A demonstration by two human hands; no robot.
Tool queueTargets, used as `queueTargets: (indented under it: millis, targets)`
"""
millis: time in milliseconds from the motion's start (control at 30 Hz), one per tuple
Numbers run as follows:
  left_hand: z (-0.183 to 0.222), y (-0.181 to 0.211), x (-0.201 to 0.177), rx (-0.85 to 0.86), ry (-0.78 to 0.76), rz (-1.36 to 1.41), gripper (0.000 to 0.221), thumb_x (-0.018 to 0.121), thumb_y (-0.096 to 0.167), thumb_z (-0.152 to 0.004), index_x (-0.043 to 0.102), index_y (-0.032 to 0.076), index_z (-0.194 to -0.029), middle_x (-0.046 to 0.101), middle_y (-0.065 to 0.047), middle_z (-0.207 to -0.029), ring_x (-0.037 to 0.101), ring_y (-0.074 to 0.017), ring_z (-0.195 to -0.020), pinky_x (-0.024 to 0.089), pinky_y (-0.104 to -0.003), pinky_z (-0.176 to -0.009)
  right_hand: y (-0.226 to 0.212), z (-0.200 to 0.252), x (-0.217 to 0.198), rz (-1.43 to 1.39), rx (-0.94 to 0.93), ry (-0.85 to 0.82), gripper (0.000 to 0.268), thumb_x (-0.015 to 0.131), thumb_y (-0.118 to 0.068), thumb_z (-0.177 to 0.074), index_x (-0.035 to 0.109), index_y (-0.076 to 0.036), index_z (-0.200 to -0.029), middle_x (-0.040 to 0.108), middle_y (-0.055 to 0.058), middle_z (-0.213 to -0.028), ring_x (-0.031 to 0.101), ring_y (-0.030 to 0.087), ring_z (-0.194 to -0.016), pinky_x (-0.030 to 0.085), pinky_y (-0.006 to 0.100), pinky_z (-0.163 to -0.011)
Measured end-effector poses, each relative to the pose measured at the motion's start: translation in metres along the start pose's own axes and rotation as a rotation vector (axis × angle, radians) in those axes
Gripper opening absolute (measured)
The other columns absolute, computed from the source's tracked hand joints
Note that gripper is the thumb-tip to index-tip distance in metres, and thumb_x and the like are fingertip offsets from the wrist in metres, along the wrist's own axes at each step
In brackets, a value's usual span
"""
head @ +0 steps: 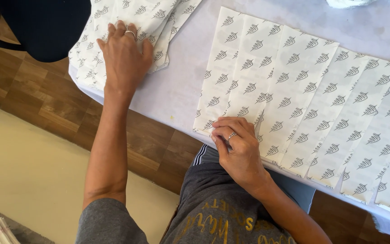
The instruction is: The person applies glue from a squeeze bottle to the edges of several printed paper strips, then aligns and presses the strips together one by one on a table.
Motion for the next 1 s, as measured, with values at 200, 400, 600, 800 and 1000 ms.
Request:
queueTargets:
  millis: [200, 400, 600, 800, 1000]
  targets:
    - [0.012, 0.035, -0.003, 0.202, 0.364, -0.046, 0.025, 0.052, -0.001, -0.097, 0.055, 0.011, -0.075, 0.052, 0.001, -0.061, 0.048, -0.0126, -0.051, 0.029, -0.028, -0.036, 0.001, 0.0, 0.0, 0.008, 0.014, -0.013, 0.012, 0.076, 0.007, -0.087, 0.07, -0.003, -0.089, 0.073, 0.006, -0.102, 0.067, 0.025, -0.108, 0.046, 0.038, -0.097]
    - [0.032, 0.075, -0.006, 0.059, 0.194, -0.087, 0.033, 0.072, 0.032, -0.101, 0.072, -0.001, -0.106, 0.065, -0.02, -0.126, 0.06, -0.0339, -0.097, 0.054, -0.039, -0.048, 0.0, 0.0, 0.001, 0.014, 0.016, -0.009, 0.012, 0.074, 0.007, -0.089, 0.069, -0.004, -0.088, 0.073, 0.006, -0.101, 0.067, 0.026, -0.107, 0.045, 0.038, -0.096]
    - [0.023, 0.061, 0.018, -0.324, -0.066, 0.073, 0.077, 0.096, 0.054, -0.079, 0.059, -0.008, -0.106, 0.046, -0.018, -0.111, 0.052, -0.0351, -0.089, 0.057, -0.044, -0.069, 0.001, 0.0, 0.001, 0.02, -0.003, -0.01, 0.012, 0.074, 0.008, -0.088, 0.069, -0.003, -0.088, 0.073, 0.007, -0.101, 0.068, 0.027, -0.107, 0.046, 0.039, -0.095]
    - [0.012, 0.06, -0.006, -0.393, -0.043, 0.584, 0.065, 0.089, -0.004, -0.078, 0.047, 0.001, -0.126, 0.042, 0.004, -0.062, 0.043, -0.0136, -0.056, 0.048, -0.036, -0.054, 0.001, 0.0, 0.0, 0.006, -0.002, -0.007, 0.012, 0.076, 0.007, -0.088, 0.07, -0.004, -0.088, 0.073, 0.007, -0.102, 0.068, 0.026, -0.108, 0.045, 0.038, -0.096]
    - [0.022, 0.058, -0.023, -0.389, 0.12, 1.259, 0.038, 0.076, -0.005, -0.092, 0.057, 0.006, -0.123, 0.068, -0.006, -0.087, 0.068, -0.0079, -0.074, 0.061, -0.02, -0.074, -0.001, -0.002, -0.002, 0.011, -0.017, -0.015, 0.013, 0.074, 0.008, -0.088, 0.069, -0.004, -0.089, 0.073, 0.007, -0.101, 0.068, 0.027, -0.108, 0.047, 0.038, -0.096]
Point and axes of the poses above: each hand's wrist, its own z-axis away from the middle knuckle, its own x-axis out of the palm, y = z × x, the point moved 4 cm from there along -z, towards the middle knuckle
